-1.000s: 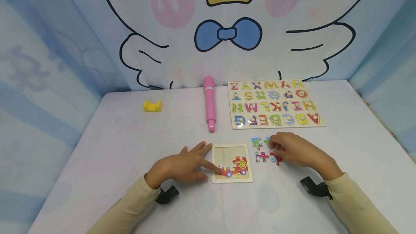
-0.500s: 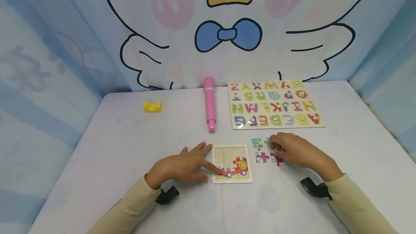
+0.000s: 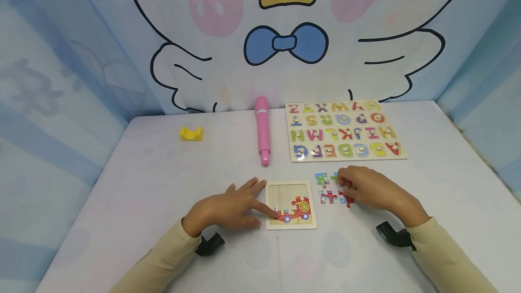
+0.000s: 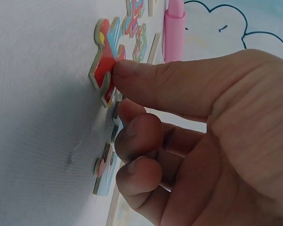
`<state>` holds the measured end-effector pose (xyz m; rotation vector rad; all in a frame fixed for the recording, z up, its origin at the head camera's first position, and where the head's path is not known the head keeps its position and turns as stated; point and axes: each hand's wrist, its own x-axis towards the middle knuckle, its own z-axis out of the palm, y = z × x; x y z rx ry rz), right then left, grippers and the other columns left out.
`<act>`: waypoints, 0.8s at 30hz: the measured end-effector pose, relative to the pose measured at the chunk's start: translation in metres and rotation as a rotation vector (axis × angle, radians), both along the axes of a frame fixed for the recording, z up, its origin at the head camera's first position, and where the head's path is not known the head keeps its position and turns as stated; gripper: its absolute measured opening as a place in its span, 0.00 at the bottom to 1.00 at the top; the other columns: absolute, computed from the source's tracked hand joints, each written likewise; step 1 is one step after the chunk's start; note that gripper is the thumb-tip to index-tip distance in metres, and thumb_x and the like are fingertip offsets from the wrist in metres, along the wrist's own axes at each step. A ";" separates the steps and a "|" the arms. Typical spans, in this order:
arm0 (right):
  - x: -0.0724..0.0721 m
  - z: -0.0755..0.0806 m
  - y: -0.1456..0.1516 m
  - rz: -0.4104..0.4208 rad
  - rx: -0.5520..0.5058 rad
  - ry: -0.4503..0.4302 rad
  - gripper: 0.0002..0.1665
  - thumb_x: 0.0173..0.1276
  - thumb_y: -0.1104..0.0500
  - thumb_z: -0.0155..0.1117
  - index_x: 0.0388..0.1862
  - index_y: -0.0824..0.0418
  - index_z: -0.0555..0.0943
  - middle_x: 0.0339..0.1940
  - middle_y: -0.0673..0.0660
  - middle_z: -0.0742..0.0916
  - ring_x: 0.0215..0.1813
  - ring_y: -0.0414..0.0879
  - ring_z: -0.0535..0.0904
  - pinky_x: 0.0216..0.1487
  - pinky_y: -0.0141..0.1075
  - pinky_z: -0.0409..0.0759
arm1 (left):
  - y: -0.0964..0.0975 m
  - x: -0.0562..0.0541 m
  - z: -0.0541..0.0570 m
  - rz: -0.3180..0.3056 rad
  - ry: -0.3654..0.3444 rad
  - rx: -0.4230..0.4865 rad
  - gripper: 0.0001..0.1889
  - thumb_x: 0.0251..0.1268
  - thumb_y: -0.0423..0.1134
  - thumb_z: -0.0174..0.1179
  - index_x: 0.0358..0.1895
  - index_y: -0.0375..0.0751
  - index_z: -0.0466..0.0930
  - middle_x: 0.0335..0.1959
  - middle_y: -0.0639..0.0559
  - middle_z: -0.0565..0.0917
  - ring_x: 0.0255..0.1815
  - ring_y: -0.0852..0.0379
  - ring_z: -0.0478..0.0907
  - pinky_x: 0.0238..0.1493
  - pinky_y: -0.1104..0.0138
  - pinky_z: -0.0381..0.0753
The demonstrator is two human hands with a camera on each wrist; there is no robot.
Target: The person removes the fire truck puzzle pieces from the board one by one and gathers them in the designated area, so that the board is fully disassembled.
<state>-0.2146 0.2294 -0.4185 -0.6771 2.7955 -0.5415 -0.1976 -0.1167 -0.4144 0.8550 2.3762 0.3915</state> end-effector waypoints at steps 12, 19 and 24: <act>0.006 0.005 -0.008 0.024 -0.089 0.128 0.17 0.64 0.65 0.74 0.52 0.61 0.84 0.46 0.53 0.85 0.47 0.50 0.79 0.51 0.49 0.82 | 0.001 0.000 -0.001 -0.004 0.002 0.001 0.20 0.73 0.43 0.63 0.62 0.73 0.83 0.84 0.45 0.50 0.84 0.43 0.38 0.73 0.30 0.43; 0.017 0.003 -0.030 0.160 -0.118 0.180 0.23 0.66 0.63 0.73 0.60 0.55 0.84 0.71 0.65 0.75 0.73 0.63 0.66 0.67 0.61 0.71 | 0.000 0.000 0.001 0.003 0.000 -0.011 0.19 0.73 0.43 0.63 0.62 0.71 0.83 0.84 0.45 0.51 0.84 0.43 0.38 0.73 0.30 0.44; 0.023 -0.002 -0.044 0.229 -0.091 0.208 0.24 0.64 0.65 0.74 0.59 0.52 0.85 0.73 0.64 0.74 0.76 0.64 0.62 0.68 0.64 0.68 | 0.000 -0.001 0.001 -0.009 -0.001 -0.006 0.20 0.73 0.43 0.63 0.62 0.71 0.83 0.84 0.45 0.51 0.84 0.42 0.39 0.72 0.29 0.45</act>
